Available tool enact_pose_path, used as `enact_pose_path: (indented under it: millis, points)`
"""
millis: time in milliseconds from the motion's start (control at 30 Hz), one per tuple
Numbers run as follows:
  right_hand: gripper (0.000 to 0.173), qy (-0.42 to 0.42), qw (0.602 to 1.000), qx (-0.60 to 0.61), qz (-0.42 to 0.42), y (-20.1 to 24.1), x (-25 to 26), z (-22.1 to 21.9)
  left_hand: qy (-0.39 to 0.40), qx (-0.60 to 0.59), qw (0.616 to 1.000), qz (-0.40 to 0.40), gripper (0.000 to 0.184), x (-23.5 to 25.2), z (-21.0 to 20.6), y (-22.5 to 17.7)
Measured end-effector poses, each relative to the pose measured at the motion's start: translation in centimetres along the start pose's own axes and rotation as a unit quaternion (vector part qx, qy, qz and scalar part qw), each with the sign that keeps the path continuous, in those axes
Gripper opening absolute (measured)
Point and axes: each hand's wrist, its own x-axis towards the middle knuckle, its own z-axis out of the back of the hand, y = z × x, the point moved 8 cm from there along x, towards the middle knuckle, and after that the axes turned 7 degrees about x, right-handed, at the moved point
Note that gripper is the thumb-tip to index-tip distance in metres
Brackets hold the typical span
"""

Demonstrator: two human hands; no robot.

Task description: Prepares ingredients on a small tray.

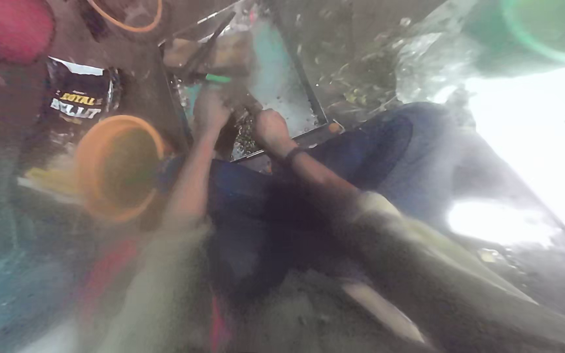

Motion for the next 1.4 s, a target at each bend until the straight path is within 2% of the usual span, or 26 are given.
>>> enact_pose_path:
  millis: [100,267,400,533,633,700,733,833,900,933,1000,1100,1167,1267,1333,1400]
  points:
    - [0.031,0.007,1.0,-0.016,0.022,1.0,1.1,-0.2,0.001,0.022,1.0,0.001,0.033,-0.1,-0.6,0.2]
    - [0.029,-0.023,0.996,-0.016,0.079,3.3,3.7,-1.3,0.002,0.098,0.995,0.0,0.019,-0.7,-1.2,-1.2]
    - [0.025,0.004,0.999,-0.007,0.053,3.7,5.4,-2.4,-0.007,0.087,0.996,-0.003,0.018,-0.4,-1.0,-1.5]
    - [0.028,0.014,0.998,-0.024,0.06,3.1,4.5,-2.9,0.005,0.076,0.997,0.004,0.019,0.0,-1.6,-1.2]
    - [0.035,0.014,0.998,-0.047,0.048,1.5,1.9,-3.5,0.024,0.089,0.996,-0.002,0.018,0.5,-2.1,-1.0]
    - [0.056,0.006,0.997,-0.063,0.041,0.2,0.2,-3.7,0.024,0.087,0.996,-0.008,0.018,0.8,-2.0,-1.1]
    - [0.059,0.009,0.997,-0.063,0.035,-0.3,-0.3,-3.8,0.024,0.079,0.997,-0.009,0.018,0.8,-1.9,-1.1]
    - [0.049,0.012,0.999,-0.046,0.024,-0.1,-0.9,-2.5,0.022,0.064,0.998,-0.013,0.018,0.4,-1.9,-1.3]
    - [0.031,0.014,0.999,-0.036,0.028,1.6,-0.4,-1.3,0.014,0.065,0.998,-0.01,0.018,0.1,-1.7,-1.2]
    - [0.029,0.005,0.999,-0.032,0.039,2.5,0.6,-1.0,0.006,0.067,0.998,-0.013,0.018,0.2,-1.6,-1.0]
    - [0.03,-0.017,0.997,-0.025,0.071,3.9,2.6,-1.1,-0.011,0.071,0.997,-0.012,0.02,0.1,-1.4,-0.9]
    - [0.032,-0.002,0.997,-0.022,0.072,4.3,4.1,-2.6,-0.008,0.062,0.998,-0.002,0.019,-0.1,-1.5,-0.9]
    - [0.033,0.013,0.998,-0.028,0.053,3.5,3.3,-3.2,0.001,0.064,0.998,0.005,0.021,-0.1,-1.7,-0.8]
    - [0.03,0.014,0.998,-0.053,0.033,2.0,0.4,-3.8,0.0,0.078,0.997,-0.026,0.019,0.6,-1.9,-1.1]
    - [0.048,0.022,0.997,-0.068,0.025,0.5,-1.5,-4.2,0.003,0.078,0.996,-0.035,0.018,1.0,-2.1,-0.9]
    - [0.053,0.021,0.998,-0.063,0.019,-0.3,-2.3,-3.8,0.01,0.075,0.997,-0.028,0.019,0.9,-1.8,-1.1]
